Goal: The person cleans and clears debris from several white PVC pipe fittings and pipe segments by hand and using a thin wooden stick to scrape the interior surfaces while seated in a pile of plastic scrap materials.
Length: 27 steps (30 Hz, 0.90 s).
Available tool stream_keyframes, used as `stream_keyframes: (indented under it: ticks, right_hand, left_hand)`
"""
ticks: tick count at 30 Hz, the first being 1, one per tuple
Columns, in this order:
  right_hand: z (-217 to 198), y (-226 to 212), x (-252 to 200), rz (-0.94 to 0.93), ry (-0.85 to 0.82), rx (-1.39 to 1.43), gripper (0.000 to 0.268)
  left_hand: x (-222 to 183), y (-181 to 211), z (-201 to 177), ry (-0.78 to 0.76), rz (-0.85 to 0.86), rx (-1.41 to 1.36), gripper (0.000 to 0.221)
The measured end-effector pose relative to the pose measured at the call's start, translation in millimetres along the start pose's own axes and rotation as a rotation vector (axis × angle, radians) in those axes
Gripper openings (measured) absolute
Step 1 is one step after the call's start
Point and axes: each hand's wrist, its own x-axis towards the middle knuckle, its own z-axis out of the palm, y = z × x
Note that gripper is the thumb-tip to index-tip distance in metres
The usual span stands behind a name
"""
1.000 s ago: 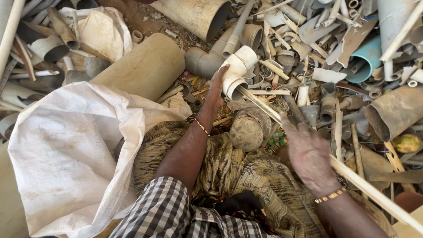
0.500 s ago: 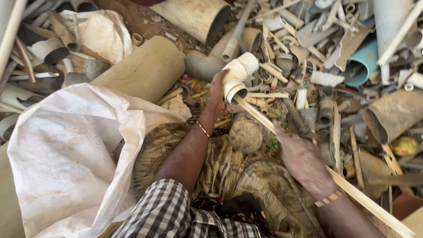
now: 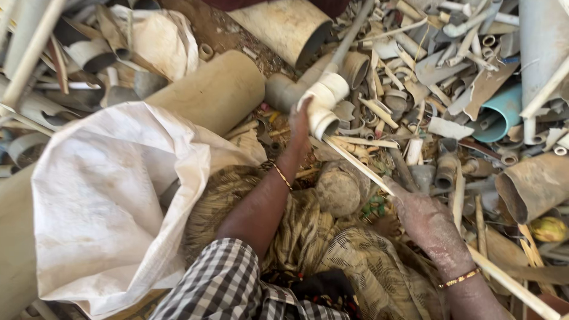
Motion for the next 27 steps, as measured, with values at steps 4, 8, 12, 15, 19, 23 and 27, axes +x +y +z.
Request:
stream_keyframes:
  ticks: [4,8,12,15,19,23,27]
  right_hand:
    - [17.2,18.0,5.8,-0.212,0.444,-0.179,0.036]
    - [-11.5,5.5,3.0,0.105,0.027,0.03,0.057]
    - [-45.8,-2.3,-6.0,0.249,-0.061,0.052,0.05]
    - [-51.4,5.1,-9.4,0.241,0.062,0.129,0.048]
    - [-39.8,4.5,-4.6,0.237,0.093,0.218,0.045]
    - [-33.3,0.0,-0.8,0.083,0.25,0.212,0.046]
    - [-37.9,-4.7,1.5,0.166,0.169,0.251,0.046]
  left_hand:
    - [-2.3,0.0,-4.0,-0.001,0.082,-0.038,0.084]
    - [1.9,0.5,-0.8,0.008,0.095,-0.024,0.089]
    - [15.1,0.0,-1.5,0.151,0.138,0.041,0.101]
    - [15.9,1.5,-3.6,0.19,0.153,-0.021,0.106]
    - [1.2,5.0,-3.6,0.173,0.17,-0.089,0.107]
    - [-14.4,7.3,-0.5,0.118,0.139,-0.041,0.111]
    - [-21.8,5.8,3.7,0.1,0.144,-0.019,0.109]
